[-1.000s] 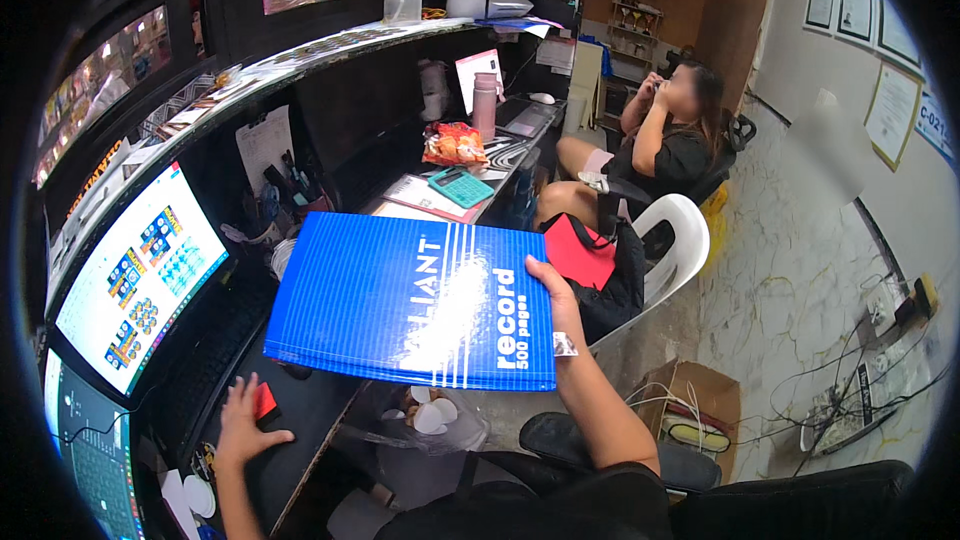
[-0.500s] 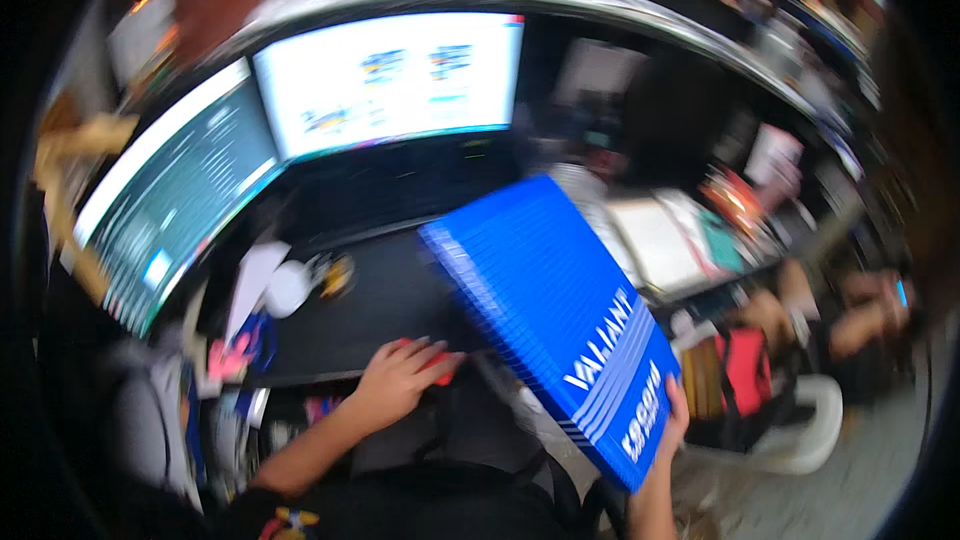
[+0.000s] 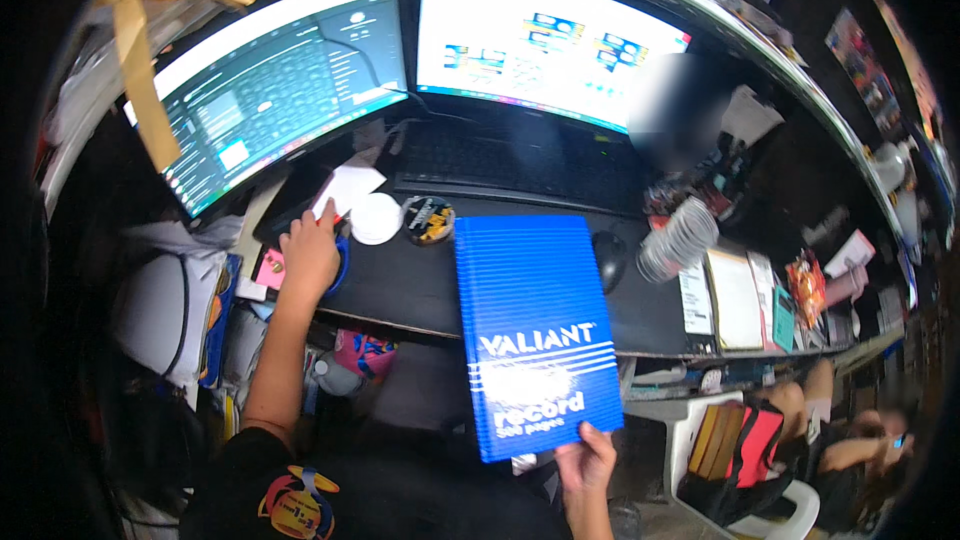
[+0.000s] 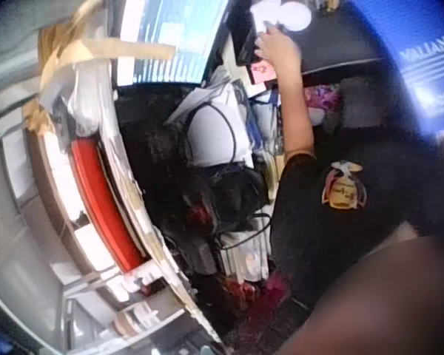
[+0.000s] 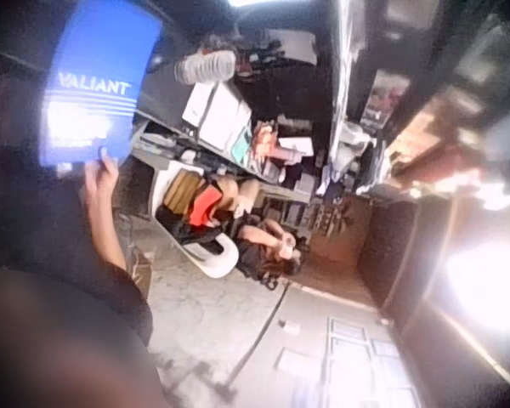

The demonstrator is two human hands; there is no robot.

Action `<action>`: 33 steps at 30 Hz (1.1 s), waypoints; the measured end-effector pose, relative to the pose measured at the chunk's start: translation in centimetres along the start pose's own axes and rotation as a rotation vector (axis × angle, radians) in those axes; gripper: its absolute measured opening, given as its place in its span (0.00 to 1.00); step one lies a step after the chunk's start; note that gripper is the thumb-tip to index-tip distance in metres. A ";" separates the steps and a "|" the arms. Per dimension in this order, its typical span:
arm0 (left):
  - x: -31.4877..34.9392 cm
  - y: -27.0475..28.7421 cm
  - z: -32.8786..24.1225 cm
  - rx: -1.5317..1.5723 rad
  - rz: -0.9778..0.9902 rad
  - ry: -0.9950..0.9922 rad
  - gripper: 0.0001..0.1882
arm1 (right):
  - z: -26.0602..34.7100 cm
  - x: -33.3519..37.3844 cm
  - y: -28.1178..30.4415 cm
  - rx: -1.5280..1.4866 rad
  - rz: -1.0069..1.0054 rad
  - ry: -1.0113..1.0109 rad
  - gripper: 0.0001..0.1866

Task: The person repeatedly picks up small white circular discs and red rectangular pieces from a desk, aligns them, and places them together. The person then opens a notebook and writes in it with a pen.

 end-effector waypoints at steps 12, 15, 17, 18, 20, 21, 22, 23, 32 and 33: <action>9.7 3.2 -16.7 0.675 0.266 -0.568 0.25 | -2.9 -2.5 -3.3 -0.185 0.055 0.000 0.30; 10.2 2.3 -19.0 0.598 0.187 -0.611 0.24 | -2.9 -3.1 -2.9 -0.168 0.029 0.035 0.28; 9.7 1.6 -19.7 0.658 0.190 -0.576 0.23 | -2.7 -3.2 -2.4 -0.185 0.010 0.066 0.27; 8.9 1.1 -19.6 0.718 0.234 -0.538 0.22 | -2.3 -3.2 -2.2 -0.200 0.044 0.126 0.27; 6.5 0.6 -19.1 0.677 0.214 -0.526 0.22 | -2.2 -3.5 -1.4 -0.163 0.009 0.094 0.27; 4.7 0.9 -18.6 0.612 0.070 -0.582 0.23 | -1.9 -3.8 -1.2 -0.151 0.025 0.125 0.27; 3.1 0.7 -18.1 0.438 0.042 -0.558 0.26 | -1.9 -4.0 -0.9 -0.151 0.023 0.113 0.27; 1.5 0.2 -17.9 0.321 0.022 -0.539 0.28 | -1.7 -4.2 -0.8 -0.149 0.055 0.141 0.26; -5.1 -3.5 -15.2 0.321 0.293 -0.660 0.15 | -3.0 -5.4 -0.4 -0.173 0.110 0.057 0.26; -5.5 -3.7 -15.0 0.334 0.321 -0.656 0.15 | -3.1 -5.4 -0.4 -0.165 0.117 0.034 0.27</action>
Point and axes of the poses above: each hand's wrist, its own x-axis away from the middle knuckle, its own y-axis out of the back of the hand, z = x × y, the point moved 4 cm from there along -x, towards the middle knuckle, and after that the axes turned 9 degrees about x, right-handed, at the moved point
